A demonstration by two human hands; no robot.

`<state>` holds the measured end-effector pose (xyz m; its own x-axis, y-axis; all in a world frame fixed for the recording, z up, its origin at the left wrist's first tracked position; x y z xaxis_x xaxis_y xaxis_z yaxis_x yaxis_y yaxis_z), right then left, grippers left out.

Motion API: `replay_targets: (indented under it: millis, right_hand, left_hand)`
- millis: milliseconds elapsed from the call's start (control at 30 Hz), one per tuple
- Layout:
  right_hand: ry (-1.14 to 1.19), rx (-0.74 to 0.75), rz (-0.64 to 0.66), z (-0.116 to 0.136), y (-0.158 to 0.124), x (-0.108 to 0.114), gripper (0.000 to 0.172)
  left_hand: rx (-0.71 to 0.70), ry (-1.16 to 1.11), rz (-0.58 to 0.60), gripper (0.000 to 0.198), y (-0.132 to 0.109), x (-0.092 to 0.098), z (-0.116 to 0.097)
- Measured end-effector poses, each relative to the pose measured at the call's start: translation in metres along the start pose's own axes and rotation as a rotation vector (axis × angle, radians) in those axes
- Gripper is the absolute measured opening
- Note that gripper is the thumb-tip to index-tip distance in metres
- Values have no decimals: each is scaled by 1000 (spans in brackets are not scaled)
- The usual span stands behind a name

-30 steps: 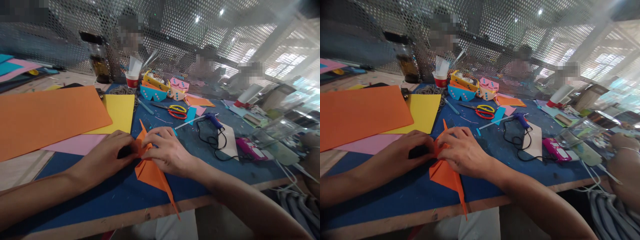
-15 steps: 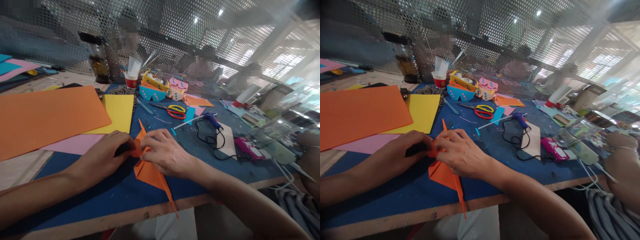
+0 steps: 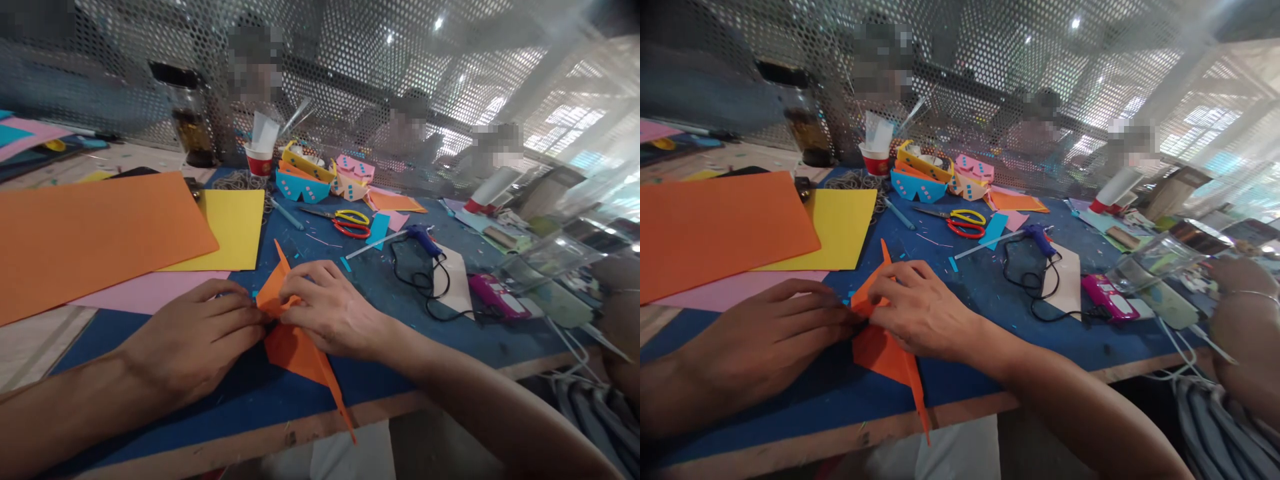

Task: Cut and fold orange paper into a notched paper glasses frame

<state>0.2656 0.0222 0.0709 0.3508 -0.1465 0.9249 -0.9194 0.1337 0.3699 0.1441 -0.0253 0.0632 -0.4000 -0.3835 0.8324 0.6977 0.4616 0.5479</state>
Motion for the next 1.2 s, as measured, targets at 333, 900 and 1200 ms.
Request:
replay_targets:
  millis: [333,900,1200]
  right_hand:
    - [-10,24,-39,2,-1,2,21]
    - [-32,27,-25,2,2,0,25]
    - [-33,44,-29,0,-2,-2,24]
  left_hand:
    - [-28,54,-28,43,7,7,-8]
    - [92,-33,-15,49,15,16,-2]
    - [65,-25,-70,49,14,23,-5]
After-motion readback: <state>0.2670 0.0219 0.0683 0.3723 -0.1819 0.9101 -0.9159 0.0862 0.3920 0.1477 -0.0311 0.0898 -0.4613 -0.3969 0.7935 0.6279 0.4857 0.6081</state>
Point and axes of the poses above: each hand's wrist, its own y-axis towards the middle knuckle, its own x-axis out of the back of the hand, z = x × y, the point moved 10 cm from there along y, towards the middle knuckle, and after that the axes turned 4 degrees about z, right-handed, at the moved point
